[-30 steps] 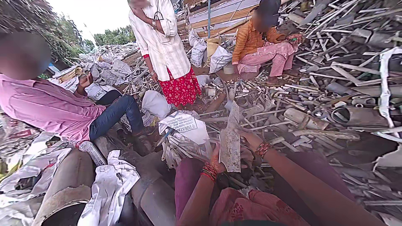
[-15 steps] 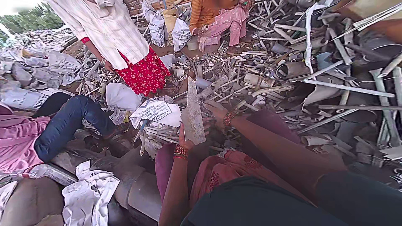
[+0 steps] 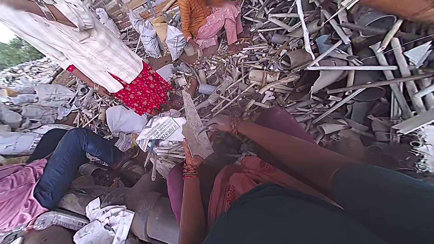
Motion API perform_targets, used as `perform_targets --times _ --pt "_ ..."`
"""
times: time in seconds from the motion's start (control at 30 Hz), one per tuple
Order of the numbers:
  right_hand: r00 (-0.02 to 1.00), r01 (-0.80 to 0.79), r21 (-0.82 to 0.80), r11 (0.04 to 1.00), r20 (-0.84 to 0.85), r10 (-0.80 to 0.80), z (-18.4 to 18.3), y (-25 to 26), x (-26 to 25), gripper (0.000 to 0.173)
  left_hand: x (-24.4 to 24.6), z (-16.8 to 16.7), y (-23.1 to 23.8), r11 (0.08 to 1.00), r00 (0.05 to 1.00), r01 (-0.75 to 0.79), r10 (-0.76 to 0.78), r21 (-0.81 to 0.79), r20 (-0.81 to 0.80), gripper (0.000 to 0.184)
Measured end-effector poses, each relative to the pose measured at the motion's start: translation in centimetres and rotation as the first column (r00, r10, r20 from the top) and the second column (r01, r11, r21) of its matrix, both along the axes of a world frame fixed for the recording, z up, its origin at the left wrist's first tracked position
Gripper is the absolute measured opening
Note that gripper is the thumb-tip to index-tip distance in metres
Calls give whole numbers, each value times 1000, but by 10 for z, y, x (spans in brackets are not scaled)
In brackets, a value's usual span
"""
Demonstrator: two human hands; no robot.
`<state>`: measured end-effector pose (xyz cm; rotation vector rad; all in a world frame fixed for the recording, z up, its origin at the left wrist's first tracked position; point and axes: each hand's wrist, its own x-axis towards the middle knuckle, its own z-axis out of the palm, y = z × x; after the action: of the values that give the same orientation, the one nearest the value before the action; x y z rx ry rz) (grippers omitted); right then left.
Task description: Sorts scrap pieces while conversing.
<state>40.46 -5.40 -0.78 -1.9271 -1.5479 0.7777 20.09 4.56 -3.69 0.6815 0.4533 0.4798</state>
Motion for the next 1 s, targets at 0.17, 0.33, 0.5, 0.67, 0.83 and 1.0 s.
perform_targets --times 0.17,0.33,0.5,0.67,0.83,1.0 --pt "971 232 108 967 32 -236 0 -3 17 37 -3 1 -1 999 1000 -9 9 31 7 59" --pt "997 22 22 1000 80 -24 1 -6 10 31 -3 4 -5 994 995 -81 85 72 -50 60" --pt "964 217 -4 976 157 -214 1 -5 13 37 -2 -1 0 994 996 -75 79 82 -43 60" --pt "988 82 -18 996 135 -78 -3 -5 13 33 -2 4 -2 995 993 -82 87 61 -78 60" --pt "962 186 -26 982 207 -177 -3 -2 12 36 1 5 -3 991 991 -104 111 82 -74 59" --pt "987 113 125 986 100 -125 -19 -1 20 29 -2 2 2 995 996 -80 83 61 -38 65"
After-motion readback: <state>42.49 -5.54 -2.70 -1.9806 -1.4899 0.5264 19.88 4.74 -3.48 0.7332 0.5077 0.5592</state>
